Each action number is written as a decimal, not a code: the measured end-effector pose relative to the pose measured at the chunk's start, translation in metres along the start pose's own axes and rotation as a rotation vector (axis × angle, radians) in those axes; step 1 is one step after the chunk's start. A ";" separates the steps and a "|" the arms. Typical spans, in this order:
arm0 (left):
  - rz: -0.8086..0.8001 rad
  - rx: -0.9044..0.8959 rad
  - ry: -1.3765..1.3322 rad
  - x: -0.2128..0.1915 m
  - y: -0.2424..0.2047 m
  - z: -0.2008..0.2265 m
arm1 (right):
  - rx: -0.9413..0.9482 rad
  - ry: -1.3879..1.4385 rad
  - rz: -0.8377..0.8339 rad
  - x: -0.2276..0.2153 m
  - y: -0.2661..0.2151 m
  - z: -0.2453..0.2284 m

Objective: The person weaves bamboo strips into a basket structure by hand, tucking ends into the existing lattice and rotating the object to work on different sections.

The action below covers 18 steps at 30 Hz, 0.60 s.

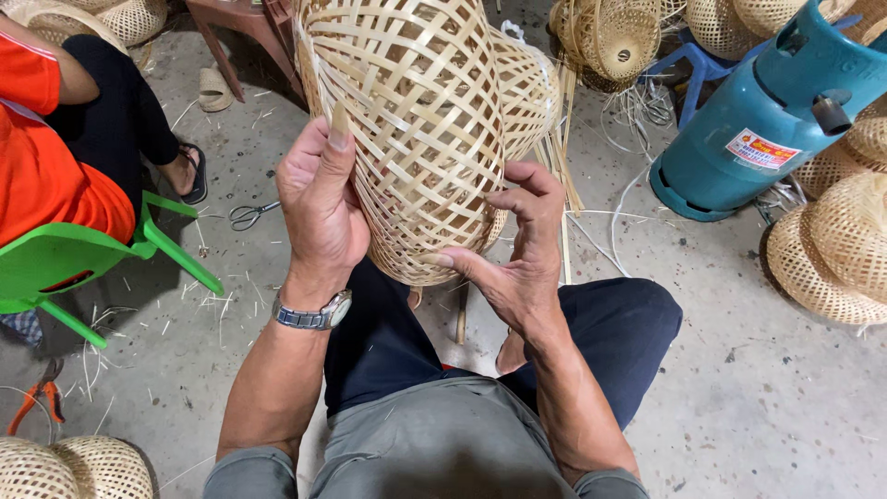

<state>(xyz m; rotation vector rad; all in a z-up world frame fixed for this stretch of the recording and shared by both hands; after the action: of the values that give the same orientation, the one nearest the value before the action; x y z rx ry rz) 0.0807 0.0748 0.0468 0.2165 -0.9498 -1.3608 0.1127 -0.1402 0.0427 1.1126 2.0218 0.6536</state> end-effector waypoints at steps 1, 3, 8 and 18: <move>0.006 0.003 0.007 -0.001 0.000 0.000 | -0.001 -0.003 0.005 0.001 0.000 0.001; 0.007 0.007 0.010 -0.002 0.000 -0.002 | 0.023 0.105 -0.011 0.005 -0.002 0.009; -0.005 0.044 0.036 -0.001 0.001 -0.003 | 0.201 0.529 0.073 0.008 -0.009 0.041; -0.071 0.092 0.242 0.014 -0.007 0.007 | 0.365 0.668 -0.002 0.009 -0.005 0.062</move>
<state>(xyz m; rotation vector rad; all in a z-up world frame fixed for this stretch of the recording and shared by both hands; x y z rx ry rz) 0.0694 0.0638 0.0530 0.4782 -0.8075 -1.3229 0.1565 -0.1295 -0.0015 1.1976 2.7991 0.7402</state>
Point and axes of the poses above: each hand's wrist, its own y-axis towards the middle knuckle, its own x-axis out of the palm, z = x × y, the point moved 9 cm from there along y, towards the middle knuckle, and after that the axes turned 12 degrees about -z, right-handed, at the moved point
